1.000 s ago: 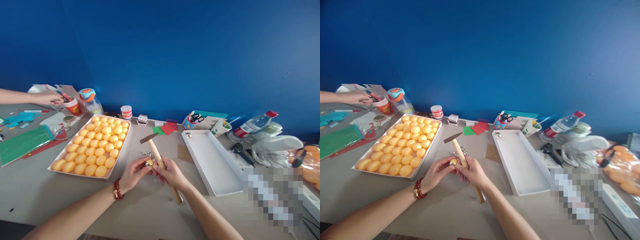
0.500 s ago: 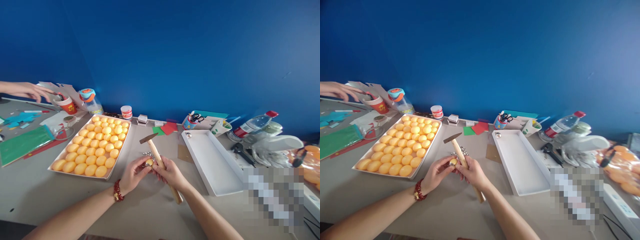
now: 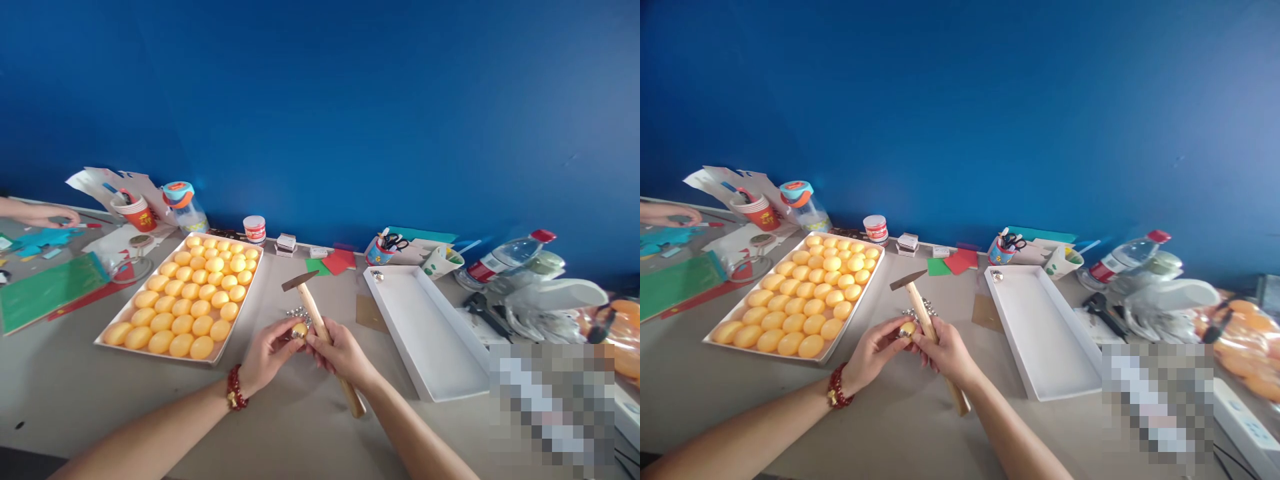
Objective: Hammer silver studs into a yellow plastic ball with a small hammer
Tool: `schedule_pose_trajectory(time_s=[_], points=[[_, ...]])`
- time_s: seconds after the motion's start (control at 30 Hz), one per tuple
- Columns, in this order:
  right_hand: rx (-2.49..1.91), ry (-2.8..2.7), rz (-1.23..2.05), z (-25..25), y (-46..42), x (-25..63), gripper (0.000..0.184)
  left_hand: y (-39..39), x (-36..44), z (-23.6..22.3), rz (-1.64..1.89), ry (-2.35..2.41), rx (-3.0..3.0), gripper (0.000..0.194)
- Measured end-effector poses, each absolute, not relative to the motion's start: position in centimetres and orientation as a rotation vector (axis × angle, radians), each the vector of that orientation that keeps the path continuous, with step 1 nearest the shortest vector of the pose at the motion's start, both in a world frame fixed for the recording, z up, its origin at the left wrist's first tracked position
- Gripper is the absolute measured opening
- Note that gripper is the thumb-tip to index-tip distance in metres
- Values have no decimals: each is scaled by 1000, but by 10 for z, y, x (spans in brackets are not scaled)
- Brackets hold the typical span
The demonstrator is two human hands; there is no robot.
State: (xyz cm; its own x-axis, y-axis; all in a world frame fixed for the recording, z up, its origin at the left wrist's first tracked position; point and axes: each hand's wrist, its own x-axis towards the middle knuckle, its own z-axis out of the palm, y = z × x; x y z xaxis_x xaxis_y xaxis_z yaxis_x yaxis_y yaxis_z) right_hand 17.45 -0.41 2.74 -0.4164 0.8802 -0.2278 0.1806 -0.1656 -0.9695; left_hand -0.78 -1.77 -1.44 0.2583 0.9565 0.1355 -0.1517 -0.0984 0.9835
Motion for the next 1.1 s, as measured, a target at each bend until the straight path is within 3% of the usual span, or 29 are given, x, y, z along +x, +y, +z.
schedule_pose_trajectory(time_s=[0.27, 1.1], points=[[-1196, -1568, 1643, 25, -3, 176, 18, -16, -8, -11, 1126, 803, 1259, 36], [-1164, -1291, 1781, 17, -5, 170, 36, -17, -12, -20, 1233, 1023, 1600, 34]])
